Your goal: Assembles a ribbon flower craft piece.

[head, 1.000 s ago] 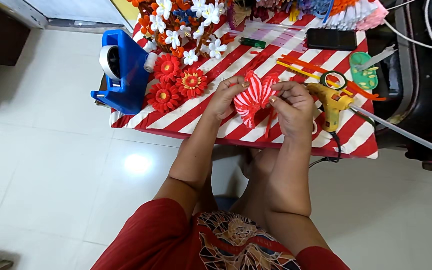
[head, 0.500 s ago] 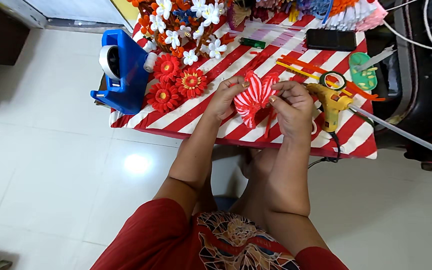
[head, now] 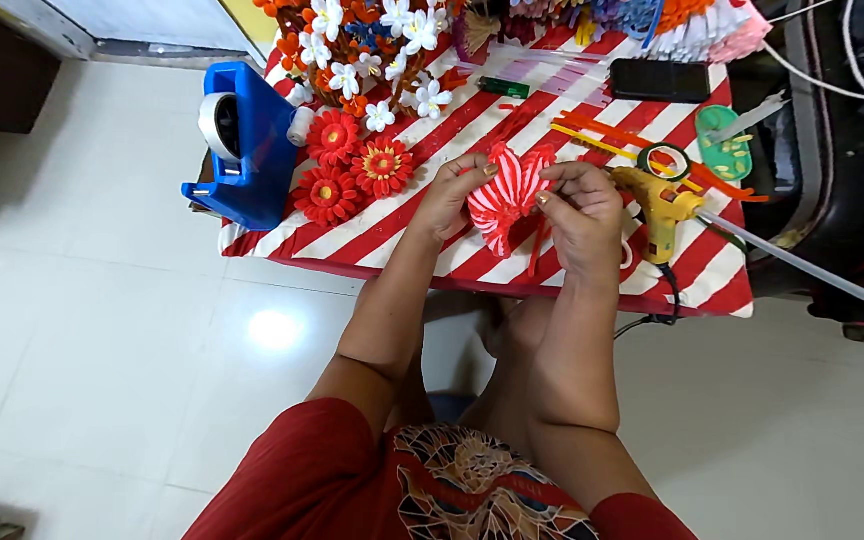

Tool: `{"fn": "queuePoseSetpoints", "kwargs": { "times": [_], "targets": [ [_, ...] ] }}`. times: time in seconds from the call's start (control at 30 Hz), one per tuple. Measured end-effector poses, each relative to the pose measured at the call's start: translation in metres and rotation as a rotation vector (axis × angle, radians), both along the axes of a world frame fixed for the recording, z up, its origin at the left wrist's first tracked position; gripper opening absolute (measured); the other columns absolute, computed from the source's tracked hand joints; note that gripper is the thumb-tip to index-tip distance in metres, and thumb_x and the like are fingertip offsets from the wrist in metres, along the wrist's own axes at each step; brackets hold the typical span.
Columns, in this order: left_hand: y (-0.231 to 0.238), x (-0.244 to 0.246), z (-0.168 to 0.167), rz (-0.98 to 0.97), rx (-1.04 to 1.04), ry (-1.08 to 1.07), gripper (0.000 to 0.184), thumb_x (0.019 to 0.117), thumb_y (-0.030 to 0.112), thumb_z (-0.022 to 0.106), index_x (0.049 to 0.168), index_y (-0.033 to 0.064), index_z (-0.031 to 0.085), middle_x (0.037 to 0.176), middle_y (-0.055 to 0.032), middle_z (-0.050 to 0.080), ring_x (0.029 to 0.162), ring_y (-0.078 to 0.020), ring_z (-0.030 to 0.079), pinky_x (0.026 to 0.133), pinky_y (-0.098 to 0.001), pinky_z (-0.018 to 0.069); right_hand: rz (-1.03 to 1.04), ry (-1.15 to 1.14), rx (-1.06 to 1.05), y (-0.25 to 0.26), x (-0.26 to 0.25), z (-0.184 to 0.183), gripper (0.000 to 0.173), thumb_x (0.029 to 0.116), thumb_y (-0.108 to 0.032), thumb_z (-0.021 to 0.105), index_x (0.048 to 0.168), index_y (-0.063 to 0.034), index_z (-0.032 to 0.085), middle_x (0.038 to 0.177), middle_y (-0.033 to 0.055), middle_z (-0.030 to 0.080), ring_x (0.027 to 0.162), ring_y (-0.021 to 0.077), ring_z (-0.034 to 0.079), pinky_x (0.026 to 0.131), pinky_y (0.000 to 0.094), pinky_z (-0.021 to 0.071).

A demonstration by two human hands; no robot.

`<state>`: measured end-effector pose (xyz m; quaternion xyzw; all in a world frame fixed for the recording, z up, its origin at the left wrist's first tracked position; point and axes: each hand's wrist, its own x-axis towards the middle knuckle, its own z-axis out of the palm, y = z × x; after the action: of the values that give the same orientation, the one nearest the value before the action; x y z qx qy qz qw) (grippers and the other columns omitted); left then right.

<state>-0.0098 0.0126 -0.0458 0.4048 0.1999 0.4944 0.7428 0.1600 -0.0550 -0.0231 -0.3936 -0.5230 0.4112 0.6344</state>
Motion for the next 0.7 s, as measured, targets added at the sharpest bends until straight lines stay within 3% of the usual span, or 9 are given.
{"fn": "queuePoseSetpoints", "kwargs": {
  "times": [0.7],
  "targets": [
    [0.0000, -0.0003, 0.0003, -0.005, -0.017, 0.001, 0.023, 0.0985, 0.006, 0.049, 0.085, 0.0141, 0.066, 0.078, 0.0013, 0.071, 0.071, -0.0057, 0.069, 0.067, -0.0253, 0.0590, 0.001, -0.013, 0.012, 0.0021, -0.0008, -0.0015, 0.028, 0.0879, 0.007, 0.061, 0.111, -0.0080, 0.066, 0.088, -0.0070, 0.067, 0.074, 0.0024, 0.064, 0.071, 0.0201, 0.0576]
  ]
}}
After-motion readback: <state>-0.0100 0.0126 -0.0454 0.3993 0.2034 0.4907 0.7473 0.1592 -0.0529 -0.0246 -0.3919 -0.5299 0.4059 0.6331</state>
